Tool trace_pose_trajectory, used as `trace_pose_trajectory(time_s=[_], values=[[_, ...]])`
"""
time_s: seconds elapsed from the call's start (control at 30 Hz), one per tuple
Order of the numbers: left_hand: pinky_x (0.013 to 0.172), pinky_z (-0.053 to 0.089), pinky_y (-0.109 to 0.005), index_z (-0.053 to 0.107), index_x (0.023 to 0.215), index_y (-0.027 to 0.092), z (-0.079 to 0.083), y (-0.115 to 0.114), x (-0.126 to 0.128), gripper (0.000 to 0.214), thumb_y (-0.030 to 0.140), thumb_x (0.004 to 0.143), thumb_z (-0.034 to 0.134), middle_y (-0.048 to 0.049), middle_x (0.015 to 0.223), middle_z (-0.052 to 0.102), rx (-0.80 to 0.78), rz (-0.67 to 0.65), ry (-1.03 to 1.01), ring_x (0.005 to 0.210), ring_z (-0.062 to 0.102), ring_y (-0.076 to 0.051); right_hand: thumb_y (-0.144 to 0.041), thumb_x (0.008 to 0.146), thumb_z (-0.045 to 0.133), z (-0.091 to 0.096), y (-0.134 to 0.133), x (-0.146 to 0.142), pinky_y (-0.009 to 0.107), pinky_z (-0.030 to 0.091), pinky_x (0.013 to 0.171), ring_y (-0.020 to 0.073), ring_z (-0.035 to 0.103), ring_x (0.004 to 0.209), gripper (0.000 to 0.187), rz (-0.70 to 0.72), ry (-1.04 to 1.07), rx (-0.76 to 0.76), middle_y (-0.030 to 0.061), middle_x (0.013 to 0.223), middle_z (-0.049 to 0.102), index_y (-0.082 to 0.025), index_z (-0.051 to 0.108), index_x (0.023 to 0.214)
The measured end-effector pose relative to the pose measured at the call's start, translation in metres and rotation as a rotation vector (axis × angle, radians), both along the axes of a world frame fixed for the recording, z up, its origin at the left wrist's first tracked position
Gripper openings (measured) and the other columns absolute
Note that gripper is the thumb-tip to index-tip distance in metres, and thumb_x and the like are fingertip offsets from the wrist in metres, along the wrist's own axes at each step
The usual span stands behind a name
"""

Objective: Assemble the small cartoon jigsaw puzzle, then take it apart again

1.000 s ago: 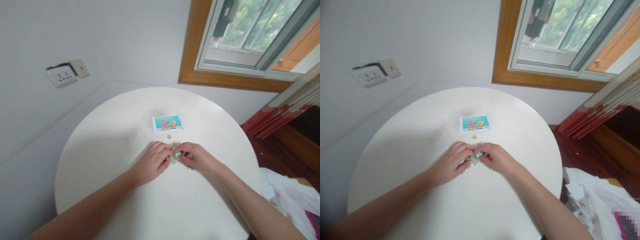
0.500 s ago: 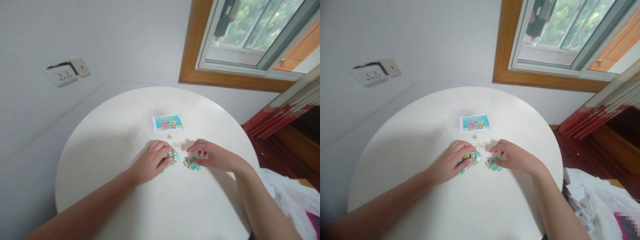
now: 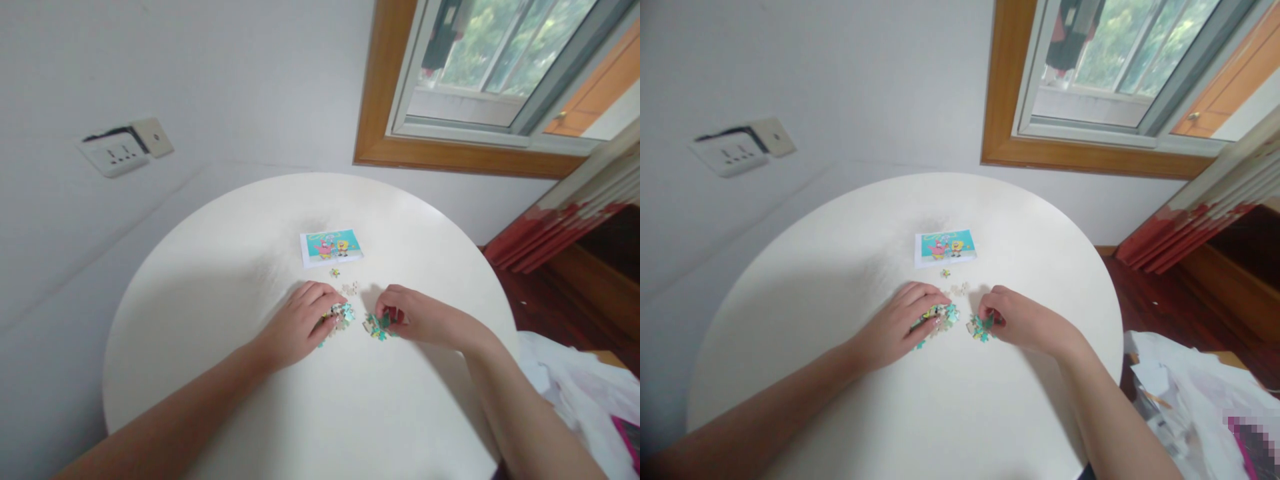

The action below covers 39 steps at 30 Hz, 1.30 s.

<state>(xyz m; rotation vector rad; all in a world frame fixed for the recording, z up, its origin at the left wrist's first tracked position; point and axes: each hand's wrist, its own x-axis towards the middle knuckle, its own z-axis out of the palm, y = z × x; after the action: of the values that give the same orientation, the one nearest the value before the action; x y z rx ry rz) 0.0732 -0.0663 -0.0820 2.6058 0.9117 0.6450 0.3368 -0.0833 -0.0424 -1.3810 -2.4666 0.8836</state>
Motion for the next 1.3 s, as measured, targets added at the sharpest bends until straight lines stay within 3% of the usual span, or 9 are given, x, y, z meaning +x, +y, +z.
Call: trace_pose_trajectory(time_s=[0.23, 0.37, 0.53, 0.77, 1.03, 1.17, 1.3], values=[[0.097, 0.038, -0.037, 0.056, 0.115, 0.021, 0.0, 0.0, 0.0, 0.023, 0.023, 0.093, 0.051, -0.0069, 0.113, 0.057, 0.014, -0.005, -0.004, 0.11, 0.049, -0.023, 0.002, 0.071, 0.051, -0.003, 0.003, -0.022, 0.025, 0.049, 0.072, 0.0114, 0.058, 0.076, 0.036, 0.042, 0.172, 0.087, 0.0045, 0.096, 0.058, -0.018, 0.064, 0.098], [0.098, 0.038, -0.038, 0.056, 0.116, 0.021, -0.001, -0.001, -0.001, 0.023, 0.024, 0.094, 0.049, -0.007, 0.114, 0.057, 0.019, -0.006, -0.008, 0.11, 0.048, -0.022, -0.005, 0.078, 0.053, 0.002, 0.005, -0.011, 0.028, 0.051, 0.077, 0.0125, 0.06, 0.081, 0.03, -0.028, 0.246, 0.1, 0.0054, 0.101, 0.058, -0.019, 0.064, 0.102], [0.099, 0.038, -0.038, 0.056, 0.117, 0.021, -0.002, -0.002, -0.001, 0.024, 0.025, 0.095, 0.05, -0.007, 0.115, 0.057, 0.014, -0.011, -0.02, 0.111, 0.049, -0.022, -0.012, 0.073, 0.062, 0.004, 0.004, 0.015, 0.032, 0.051, 0.077, 0.0147, 0.06, 0.08, 0.039, -0.102, 0.029, -0.048, 0.007, 0.102, 0.057, -0.019, 0.065, 0.111], [0.099, 0.039, -0.039, 0.056, 0.118, 0.022, -0.001, -0.002, -0.002, 0.025, 0.025, 0.094, 0.05, -0.007, 0.116, 0.057, 0.022, -0.002, -0.014, 0.111, 0.049, -0.023, -0.006, 0.07, 0.054, 0.004, 0.004, 0.009, 0.027, 0.047, 0.066, 0.0136, 0.057, 0.07, 0.019, -0.055, -0.059, -0.068, 0.005, 0.084, 0.061, -0.016, 0.068, 0.078], [0.099, 0.039, -0.039, 0.056, 0.117, 0.022, 0.001, -0.001, 0.0, 0.024, 0.024, 0.094, 0.05, -0.0074, 0.115, 0.058, 0.0, 0.002, -0.011, 0.111, 0.049, -0.023, -0.015, 0.075, 0.061, -0.001, 0.004, 0.006, 0.029, 0.049, 0.074, 0.0147, 0.06, 0.077, 0.03, -0.067, -0.005, -0.009, 0.0073, 0.098, 0.058, -0.017, 0.066, 0.104], [0.098, 0.039, -0.039, 0.056, 0.116, 0.021, 0.001, -0.002, 0.001, 0.024, 0.023, 0.094, 0.05, -0.0075, 0.114, 0.057, 0.003, 0.0, -0.02, 0.11, 0.049, -0.023, -0.013, 0.075, 0.06, -0.008, 0.005, -0.009, 0.026, 0.047, 0.067, 0.0133, 0.056, 0.07, 0.019, 0.007, 0.034, 0.024, 0.0044, 0.086, 0.059, -0.016, 0.065, 0.093], [0.098, 0.039, -0.039, 0.056, 0.115, 0.021, 0.002, -0.002, 0.0, 0.023, 0.023, 0.093, 0.05, -0.0072, 0.113, 0.058, 0.01, -0.006, -0.013, 0.11, 0.049, -0.023, -0.013, 0.075, 0.06, -0.008, 0.005, -0.015, 0.024, 0.044, 0.065, 0.0117, 0.055, 0.068, 0.013, -0.031, 0.069, 0.04, 0.0028, 0.085, 0.058, -0.017, 0.062, 0.087]])
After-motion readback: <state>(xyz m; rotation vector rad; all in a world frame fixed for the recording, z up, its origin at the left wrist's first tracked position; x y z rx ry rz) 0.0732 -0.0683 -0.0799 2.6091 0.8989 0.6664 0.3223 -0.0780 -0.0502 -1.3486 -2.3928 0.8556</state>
